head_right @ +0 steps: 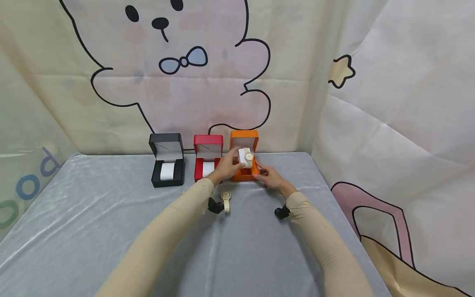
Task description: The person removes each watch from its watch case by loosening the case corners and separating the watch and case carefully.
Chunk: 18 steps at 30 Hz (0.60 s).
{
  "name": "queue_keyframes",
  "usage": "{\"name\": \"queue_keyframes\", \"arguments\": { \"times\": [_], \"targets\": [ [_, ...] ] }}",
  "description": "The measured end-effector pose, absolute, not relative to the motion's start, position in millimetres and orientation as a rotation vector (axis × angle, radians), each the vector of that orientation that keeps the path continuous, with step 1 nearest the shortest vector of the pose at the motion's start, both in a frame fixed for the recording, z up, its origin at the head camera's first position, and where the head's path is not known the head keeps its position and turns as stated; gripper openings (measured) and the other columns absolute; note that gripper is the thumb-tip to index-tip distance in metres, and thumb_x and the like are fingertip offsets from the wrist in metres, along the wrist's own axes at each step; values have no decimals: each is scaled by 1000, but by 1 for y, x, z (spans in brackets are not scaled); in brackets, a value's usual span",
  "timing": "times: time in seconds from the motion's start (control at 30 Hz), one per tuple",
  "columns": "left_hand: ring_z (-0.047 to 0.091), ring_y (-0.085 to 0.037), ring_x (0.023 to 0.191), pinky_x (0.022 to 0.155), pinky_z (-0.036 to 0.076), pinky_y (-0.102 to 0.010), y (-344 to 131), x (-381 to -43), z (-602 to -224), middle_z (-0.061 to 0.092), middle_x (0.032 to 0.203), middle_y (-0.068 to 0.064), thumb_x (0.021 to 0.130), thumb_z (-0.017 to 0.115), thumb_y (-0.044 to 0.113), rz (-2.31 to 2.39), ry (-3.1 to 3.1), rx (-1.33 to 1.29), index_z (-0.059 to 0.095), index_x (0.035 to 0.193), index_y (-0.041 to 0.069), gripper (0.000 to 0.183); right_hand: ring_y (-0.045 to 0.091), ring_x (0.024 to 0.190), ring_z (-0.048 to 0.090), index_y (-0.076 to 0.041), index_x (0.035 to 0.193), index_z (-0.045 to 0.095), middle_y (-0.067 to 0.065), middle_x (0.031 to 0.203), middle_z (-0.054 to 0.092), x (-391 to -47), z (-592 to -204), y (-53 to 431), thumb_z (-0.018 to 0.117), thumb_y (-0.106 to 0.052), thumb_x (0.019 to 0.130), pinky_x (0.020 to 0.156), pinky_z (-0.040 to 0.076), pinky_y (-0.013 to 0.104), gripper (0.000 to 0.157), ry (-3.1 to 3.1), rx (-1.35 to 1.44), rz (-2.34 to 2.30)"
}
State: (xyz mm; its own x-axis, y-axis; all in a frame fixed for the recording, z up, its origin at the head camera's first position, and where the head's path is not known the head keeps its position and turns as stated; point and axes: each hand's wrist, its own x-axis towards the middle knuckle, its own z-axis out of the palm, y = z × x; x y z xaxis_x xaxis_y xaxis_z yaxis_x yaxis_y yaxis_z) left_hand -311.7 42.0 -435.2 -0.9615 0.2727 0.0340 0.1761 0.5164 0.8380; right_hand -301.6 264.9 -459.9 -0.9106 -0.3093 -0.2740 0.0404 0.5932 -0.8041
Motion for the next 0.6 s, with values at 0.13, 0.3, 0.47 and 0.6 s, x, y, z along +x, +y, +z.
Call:
{"name": "queue_keyframes", "arguments": {
  "times": [0.13,0.3,0.47,0.6],
  "targets": [
    [52,-30,133,113,42,-49,38,-310,-430,48,154,-12,101,63,27,1456,2595,384,27,160,24,69,37,132,49,-26,163,18,26,155,41,-302,-461,265,56,-28,105,80,54,31,69,2444,-217,-1245],
    [54,-29,129,112,44,-49,33,-305,-425,52,149,-13,101,62,29,1453,2567,409,26,160,23,69,35,129,50,-26,163,18,27,154,42,-303,-463,264,56,-28,105,80,54,31,69,2448,-237,-1237],
    [58,-27,114,104,49,-46,32,-303,-423,59,135,-14,101,62,30,1442,2554,478,25,160,20,70,37,130,49,-22,163,17,29,154,40,-303,-462,264,55,-29,105,83,55,33,69,2449,-263,-1236],
    [57,-27,113,103,50,-46,32,-301,-424,58,138,-17,102,61,30,1459,2522,530,25,160,17,70,38,131,49,-19,163,17,30,155,39,-302,-462,266,54,-27,106,83,55,34,69,2455,-260,-1241]
  ]
}}
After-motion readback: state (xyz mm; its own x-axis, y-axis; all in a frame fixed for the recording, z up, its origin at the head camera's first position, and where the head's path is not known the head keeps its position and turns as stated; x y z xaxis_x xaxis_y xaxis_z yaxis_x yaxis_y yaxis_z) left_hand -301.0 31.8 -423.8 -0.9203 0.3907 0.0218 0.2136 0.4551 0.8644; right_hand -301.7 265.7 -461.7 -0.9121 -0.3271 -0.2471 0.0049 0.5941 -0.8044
